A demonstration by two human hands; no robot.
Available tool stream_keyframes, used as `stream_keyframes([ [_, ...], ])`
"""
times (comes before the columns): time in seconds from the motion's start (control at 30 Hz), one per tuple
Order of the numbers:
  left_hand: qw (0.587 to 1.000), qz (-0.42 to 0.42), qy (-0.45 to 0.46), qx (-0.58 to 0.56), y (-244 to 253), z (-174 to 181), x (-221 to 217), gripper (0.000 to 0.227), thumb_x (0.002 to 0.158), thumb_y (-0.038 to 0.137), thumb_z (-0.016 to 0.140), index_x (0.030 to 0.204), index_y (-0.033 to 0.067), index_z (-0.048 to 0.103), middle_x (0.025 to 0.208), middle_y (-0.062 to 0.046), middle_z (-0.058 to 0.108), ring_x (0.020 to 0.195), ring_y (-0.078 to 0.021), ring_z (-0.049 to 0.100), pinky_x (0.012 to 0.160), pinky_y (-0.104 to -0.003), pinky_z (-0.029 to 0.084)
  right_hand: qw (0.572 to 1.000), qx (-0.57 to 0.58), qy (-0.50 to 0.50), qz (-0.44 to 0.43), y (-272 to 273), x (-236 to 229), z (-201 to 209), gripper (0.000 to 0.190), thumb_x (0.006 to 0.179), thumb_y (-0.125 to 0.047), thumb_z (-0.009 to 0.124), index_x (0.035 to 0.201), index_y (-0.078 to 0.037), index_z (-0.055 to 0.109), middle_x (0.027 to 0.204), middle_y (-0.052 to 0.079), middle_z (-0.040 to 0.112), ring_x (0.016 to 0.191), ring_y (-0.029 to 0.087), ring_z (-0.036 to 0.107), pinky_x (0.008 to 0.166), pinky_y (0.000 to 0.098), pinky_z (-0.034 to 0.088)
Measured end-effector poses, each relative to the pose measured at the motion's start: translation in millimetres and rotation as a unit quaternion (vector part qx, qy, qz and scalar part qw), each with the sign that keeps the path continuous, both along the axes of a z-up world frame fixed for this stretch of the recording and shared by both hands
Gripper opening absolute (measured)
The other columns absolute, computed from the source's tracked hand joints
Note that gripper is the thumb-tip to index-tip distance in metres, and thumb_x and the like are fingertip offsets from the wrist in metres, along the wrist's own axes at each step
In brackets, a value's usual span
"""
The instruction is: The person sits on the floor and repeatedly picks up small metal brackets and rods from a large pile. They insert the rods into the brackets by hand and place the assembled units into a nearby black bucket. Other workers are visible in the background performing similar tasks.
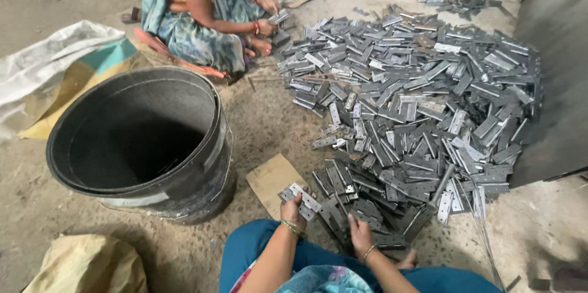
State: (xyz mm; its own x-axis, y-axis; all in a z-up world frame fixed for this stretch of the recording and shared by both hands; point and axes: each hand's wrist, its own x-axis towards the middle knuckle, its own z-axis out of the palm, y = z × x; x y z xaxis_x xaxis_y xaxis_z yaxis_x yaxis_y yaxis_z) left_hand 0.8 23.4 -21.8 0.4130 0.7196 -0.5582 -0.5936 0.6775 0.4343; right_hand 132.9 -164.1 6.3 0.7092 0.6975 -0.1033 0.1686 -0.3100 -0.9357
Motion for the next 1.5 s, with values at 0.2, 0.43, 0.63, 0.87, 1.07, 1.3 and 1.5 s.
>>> stream_keyframes([
  [0.2,1.000,-0.020,-0.021,0.009,5,21,-4,0.025,0.091,0.006,0.064,0.115,-0.0013,0.067,0.102,-0.015,0.076,0.088,-0.0296,0.074,0.076,-0.046,0.061,0.999,0.050,-0.010,-0.014,2,-2,6,0.045,0.103,-0.038,0.060,0.096,0.004,0.074,0.076,0.008,0.067,0.068,0.014,0.055,0.064,0.0352,0.048],
  [0.43,0.997,-0.050,0.021,0.052,1,31,-9,0.031,0.081,0.001,0.076,0.111,-0.0009,0.068,0.100,-0.015,0.077,0.085,-0.0286,0.075,0.074,-0.044,0.061,0.992,-0.114,-0.013,-0.059,2,0,-12,0.051,0.104,-0.041,0.060,0.091,0.007,0.073,0.072,0.023,0.063,0.062,0.019,0.051,0.063,0.0405,0.048],
  [0.63,0.996,-0.046,0.052,0.058,-18,32,-15,0.031,0.078,0.002,0.080,0.106,0.0013,0.067,0.092,-0.011,0.074,0.080,-0.0271,0.073,0.070,-0.044,0.059,0.996,-0.009,-0.082,-0.020,-18,-3,-12,0.050,0.104,-0.040,0.056,0.092,0.005,0.073,0.071,0.022,0.066,0.064,0.019,0.052,0.064,0.0398,0.049],
  [0.87,0.997,-0.036,0.062,0.043,-8,43,-11,0.032,0.076,0.000,0.081,0.104,-0.0001,0.066,0.091,-0.012,0.073,0.078,-0.0298,0.075,0.068,-0.047,0.061,0.998,0.018,-0.050,0.022,-3,-5,-8,0.043,0.101,-0.037,0.057,0.098,0.003,0.073,0.072,0.017,0.067,0.068,0.015,0.054,0.066,0.0382,0.052],
  [1.07,0.990,-0.021,0.122,0.066,-1,41,-8,0.037,0.071,-0.004,0.083,0.105,0.0012,0.067,0.092,-0.012,0.075,0.079,-0.0275,0.074,0.067,-0.042,0.060,0.999,-0.040,-0.012,-0.015,6,-11,-4,0.039,0.098,-0.035,0.063,0.098,0.003,0.075,0.078,0.015,0.077,0.074,0.017,0.066,0.071,0.0380,0.053],
  [1.3,0.989,-0.041,0.124,0.073,-16,32,-11,0.034,0.070,-0.004,0.084,0.100,-0.0001,0.069,0.092,-0.013,0.076,0.078,-0.0269,0.073,0.066,-0.042,0.058,0.966,-0.257,-0.027,-0.024,-7,-22,14,0.037,0.097,-0.036,0.065,0.117,-0.007,0.074,0.089,0.021,0.074,0.082,0.036,0.072,0.077,0.0413,0.053],
  [1.5,0.989,-0.043,0.108,0.090,-19,30,-14,0.035,0.067,-0.006,0.083,0.099,-0.0006,0.068,0.092,-0.013,0.078,0.079,-0.0265,0.075,0.069,-0.041,0.060,0.973,-0.026,-0.227,0.021,4,-15,-8,0.042,0.102,-0.039,0.057,0.105,-0.002,0.075,0.093,0.023,0.075,0.088,0.040,0.071,0.074,0.0431,0.055],
])
